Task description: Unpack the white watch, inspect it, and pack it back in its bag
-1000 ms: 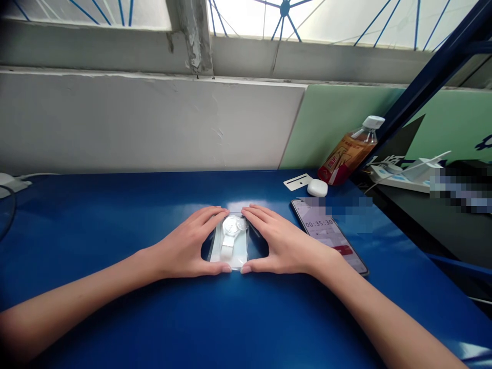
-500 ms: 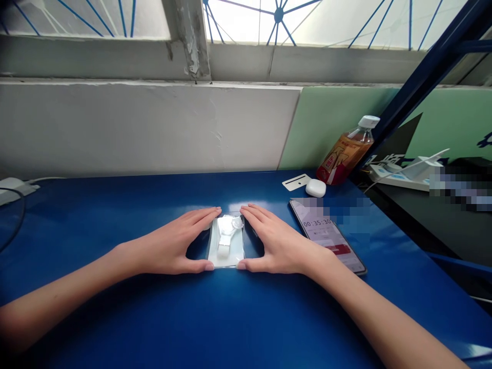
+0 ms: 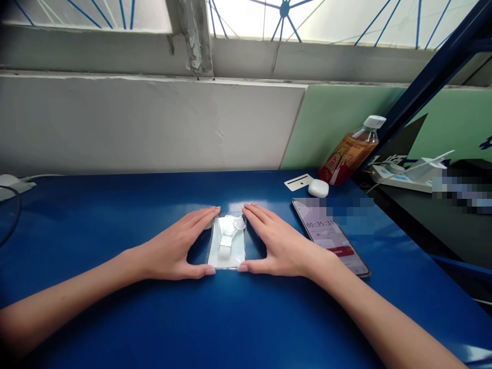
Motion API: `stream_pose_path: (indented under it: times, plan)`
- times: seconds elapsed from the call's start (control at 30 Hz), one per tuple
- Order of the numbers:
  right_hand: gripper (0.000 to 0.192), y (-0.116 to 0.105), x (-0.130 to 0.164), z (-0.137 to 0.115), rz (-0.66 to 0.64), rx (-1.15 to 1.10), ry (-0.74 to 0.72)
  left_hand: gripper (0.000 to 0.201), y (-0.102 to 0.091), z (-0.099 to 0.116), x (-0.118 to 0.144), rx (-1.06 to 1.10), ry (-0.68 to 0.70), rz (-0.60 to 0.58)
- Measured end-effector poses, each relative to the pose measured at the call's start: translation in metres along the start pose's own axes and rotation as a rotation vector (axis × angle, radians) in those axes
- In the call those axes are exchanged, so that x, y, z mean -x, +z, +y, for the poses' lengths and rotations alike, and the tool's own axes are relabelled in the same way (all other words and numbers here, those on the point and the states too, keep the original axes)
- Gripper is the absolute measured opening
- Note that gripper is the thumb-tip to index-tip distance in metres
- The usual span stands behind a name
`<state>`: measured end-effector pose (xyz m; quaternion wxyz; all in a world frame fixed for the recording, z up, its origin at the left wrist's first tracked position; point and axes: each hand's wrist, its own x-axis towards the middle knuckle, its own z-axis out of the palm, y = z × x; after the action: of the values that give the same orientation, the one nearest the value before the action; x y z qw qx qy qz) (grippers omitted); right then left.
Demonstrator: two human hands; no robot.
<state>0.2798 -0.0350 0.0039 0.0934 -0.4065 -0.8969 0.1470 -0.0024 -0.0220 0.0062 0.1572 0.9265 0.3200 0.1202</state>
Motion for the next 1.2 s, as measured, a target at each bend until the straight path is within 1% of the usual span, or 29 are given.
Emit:
stream_pose_path:
  times: [0.17, 0.4, 0.6, 0.73, 0.83, 0.93, 1.0, 1.13, 1.2]
  plan:
    - [0.106, 0.000, 0.000, 0.003, 0.014, -0.008, -0.010, 0.100, 0.001, -0.001, 0.001, 0.015, -0.002, 0.020]
    - [0.106, -0.005, 0.000, 0.002, -0.031, 0.000, 0.028, 0.100, 0.001, -0.001, 0.002, -0.004, -0.024, 0.007]
    - [0.105, -0.005, -0.001, 0.001, -0.037, 0.013, 0.034, 0.101, 0.002, -0.002, 0.004, -0.008, -0.029, 0.015]
    - [0.102, -0.005, -0.002, 0.002, -0.021, 0.000, 0.026, 0.099, 0.004, -0.003, 0.004, 0.011, -0.028, 0.030]
    - [0.099, -0.007, -0.002, 0.001, -0.008, -0.028, -0.006, 0.099, 0.004, -0.003, 0.003, 0.009, -0.028, 0.024]
    - [0.088, -0.010, -0.002, -0.002, -0.005, -0.071, -0.045, 0.099, 0.002, -0.001, 0.002, -0.008, -0.018, 0.011]
    - [0.078, -0.011, -0.002, -0.004, 0.011, -0.082, -0.051, 0.095, 0.001, 0.000, 0.002, -0.016, -0.003, 0.006]
    - [0.051, -0.012, -0.005, -0.004, 0.119, -0.052, -0.028, 0.080, 0.000, 0.001, 0.003, -0.038, 0.021, 0.008]
    - [0.037, -0.012, -0.006, -0.002, 0.175, -0.032, -0.024, 0.071, 0.001, 0.000, 0.003, -0.053, 0.012, 0.025]
